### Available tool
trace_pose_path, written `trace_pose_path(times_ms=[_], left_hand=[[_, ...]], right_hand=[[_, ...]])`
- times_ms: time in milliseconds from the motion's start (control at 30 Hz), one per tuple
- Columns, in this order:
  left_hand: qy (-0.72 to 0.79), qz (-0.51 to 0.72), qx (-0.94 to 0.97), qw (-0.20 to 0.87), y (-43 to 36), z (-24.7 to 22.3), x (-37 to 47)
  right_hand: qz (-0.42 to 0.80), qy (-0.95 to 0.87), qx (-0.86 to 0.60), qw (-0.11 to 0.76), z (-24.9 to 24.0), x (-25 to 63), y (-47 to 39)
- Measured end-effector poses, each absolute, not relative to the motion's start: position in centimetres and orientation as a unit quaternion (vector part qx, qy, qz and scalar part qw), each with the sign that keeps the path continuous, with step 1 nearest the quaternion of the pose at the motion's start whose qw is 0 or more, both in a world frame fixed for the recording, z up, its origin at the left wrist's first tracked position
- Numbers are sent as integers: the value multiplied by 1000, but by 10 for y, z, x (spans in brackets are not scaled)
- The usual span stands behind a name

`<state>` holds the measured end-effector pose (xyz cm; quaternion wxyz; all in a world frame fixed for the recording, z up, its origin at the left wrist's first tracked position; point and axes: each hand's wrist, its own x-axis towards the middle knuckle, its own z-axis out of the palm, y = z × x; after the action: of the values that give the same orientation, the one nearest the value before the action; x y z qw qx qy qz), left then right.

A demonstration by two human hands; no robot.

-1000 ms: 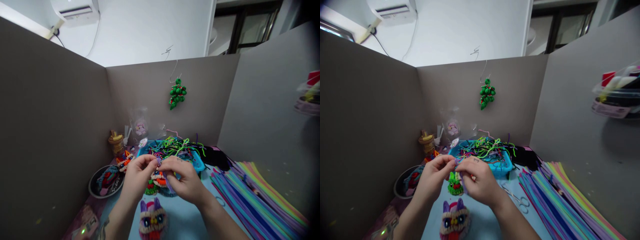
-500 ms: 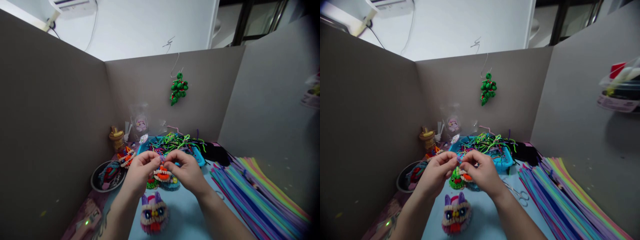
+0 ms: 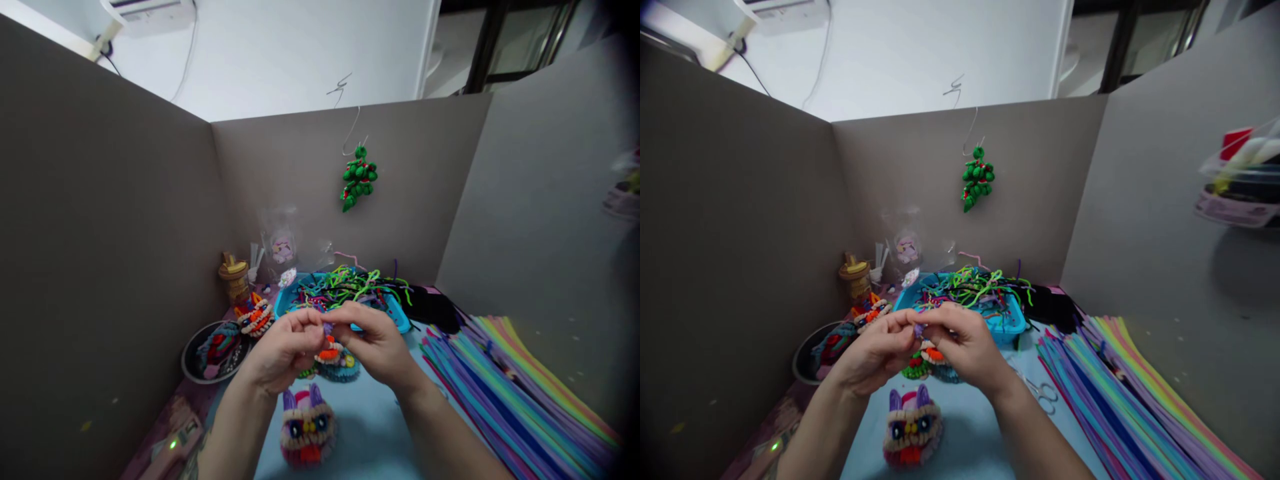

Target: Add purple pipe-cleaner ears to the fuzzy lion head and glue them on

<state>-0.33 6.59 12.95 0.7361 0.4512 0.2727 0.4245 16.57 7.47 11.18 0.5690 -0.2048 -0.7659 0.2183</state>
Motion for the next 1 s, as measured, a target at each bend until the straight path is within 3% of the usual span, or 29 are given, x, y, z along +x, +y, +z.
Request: trace_pose_path(times_ms=[167, 300, 400, 600, 700, 800, 1000], left_hand=[[251, 402, 451, 756, 67, 126, -3], [289, 421, 485, 710, 68, 124, -1], [338, 467, 550, 605, 68, 126, 0], [430, 494, 700, 283, 60, 131, 5], [442, 507, 708, 214, 57, 132, 10], [442, 515, 690, 253, 56, 133, 11], [395, 547, 578, 460, 59, 130, 8]], right_hand=[[241, -770, -219, 549, 117, 167, 72], [284, -744, -270, 541, 118, 168, 72], [336, -693, -309, 558, 115, 168, 74], [400, -634, -336, 570, 113, 165, 79], [424, -610, -338, 578, 115, 163, 78], [447, -589, -328, 588, 117, 160, 77], [534, -545, -262, 591, 112, 159, 79]])
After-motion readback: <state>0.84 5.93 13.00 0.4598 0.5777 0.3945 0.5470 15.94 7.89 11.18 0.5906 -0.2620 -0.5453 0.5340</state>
